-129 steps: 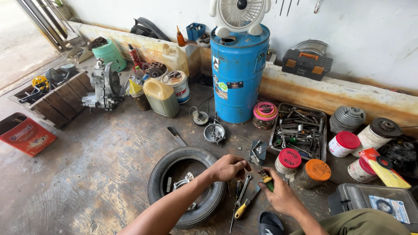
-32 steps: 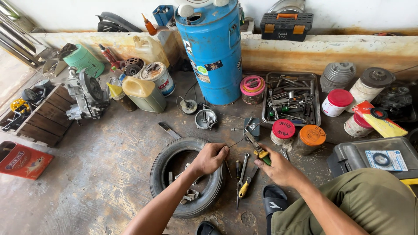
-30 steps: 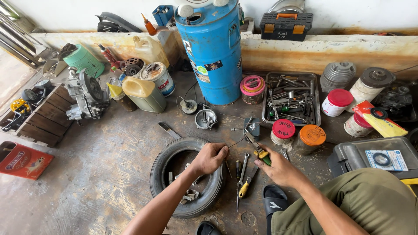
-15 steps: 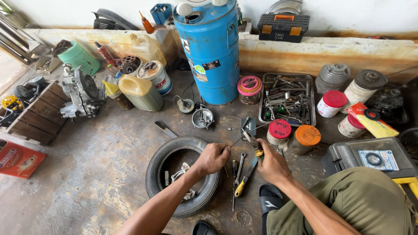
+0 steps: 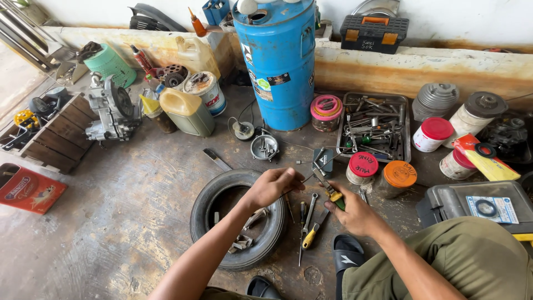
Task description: Repairing and adjusting a motorcycle cable using pliers while working on a wheel assembly on the floor.
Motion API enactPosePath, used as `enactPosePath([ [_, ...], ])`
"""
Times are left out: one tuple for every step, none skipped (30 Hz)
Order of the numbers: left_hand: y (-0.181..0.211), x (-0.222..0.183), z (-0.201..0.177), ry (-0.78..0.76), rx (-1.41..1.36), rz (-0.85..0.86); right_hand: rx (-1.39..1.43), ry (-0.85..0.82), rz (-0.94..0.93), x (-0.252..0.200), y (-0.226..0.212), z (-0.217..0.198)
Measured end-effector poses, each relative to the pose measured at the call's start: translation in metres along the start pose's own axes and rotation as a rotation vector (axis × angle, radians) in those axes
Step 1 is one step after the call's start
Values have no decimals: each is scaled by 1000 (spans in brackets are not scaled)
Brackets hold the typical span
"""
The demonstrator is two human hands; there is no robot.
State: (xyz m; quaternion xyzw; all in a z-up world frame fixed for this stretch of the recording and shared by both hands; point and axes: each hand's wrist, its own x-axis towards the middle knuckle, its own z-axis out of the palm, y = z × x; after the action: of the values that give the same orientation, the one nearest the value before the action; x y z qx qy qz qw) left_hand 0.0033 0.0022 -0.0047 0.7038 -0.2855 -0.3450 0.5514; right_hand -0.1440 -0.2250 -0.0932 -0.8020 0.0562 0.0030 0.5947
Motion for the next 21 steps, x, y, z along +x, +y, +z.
enactPosePath([
  [3, 0, 3, 2, -2, 0, -1, -2, 0, -2, -6, 0],
  [6, 1, 5, -5, 129, 52, -27, -2, -3, -3, -13, -1],
  [9, 2, 7, -11, 259, 104, -54, -1, -6, -3, -20, -1],
  [5, 3, 10, -11, 257, 104, -55, -1, -5, -3, -19, -1],
  [1, 4, 12, 21, 287, 160, -85, -15, 27, -3, -18, -1],
  [-2, 6, 14, 53, 318, 215, -114, -28, 58, -4, -17, -1],
  [-1, 5, 14, 52, 316, 217, -115, -27, 59, -4, -20, -2],
  [1, 4, 14, 53, 301, 218, -78, -40, 87, -5, -23, -3],
  [2, 3, 13, 54, 286, 219, -40, -53, 115, -6, -26, -4],
  [1, 3, 12, 50, 287, 218, -37, -49, 117, -5, -26, -5],
  [0, 2, 10, 50, 284, 224, -15, -56, 127, -5, -25, -6],
  [-1, 2, 8, 52, 280, 229, 7, -66, 138, -4, -24, -7],
  [-4, 3, 8, 50, 280, 228, 8, -64, 139, -5, -26, -7],
  [-6, 4, 7, 68, 294, 243, 18, -68, 146, -5, -27, -7],
  [-8, 5, 7, 86, 307, 257, 27, -72, 153, -6, -28, -7],
  [-9, 4, 7, 84, 308, 256, 29, -70, 154, -7, -30, -8],
  [-10, 2, 6, 116, 349, 259, 5, -62, 136, -8, -31, -9],
  [-10, 2, 6, 146, 390, 261, -17, -52, 119, -9, -33, -10],
  [-9, 1, 6, 141, 391, 260, -15, -49, 120, -9, -31, -9],
  [-9, 1, 5, 144, 417, 261, -17, -41, 116, -9, -29, -9],
  [-8, 1, 5, 146, 442, 261, -20, -32, 113, -9, -27, -9],
])
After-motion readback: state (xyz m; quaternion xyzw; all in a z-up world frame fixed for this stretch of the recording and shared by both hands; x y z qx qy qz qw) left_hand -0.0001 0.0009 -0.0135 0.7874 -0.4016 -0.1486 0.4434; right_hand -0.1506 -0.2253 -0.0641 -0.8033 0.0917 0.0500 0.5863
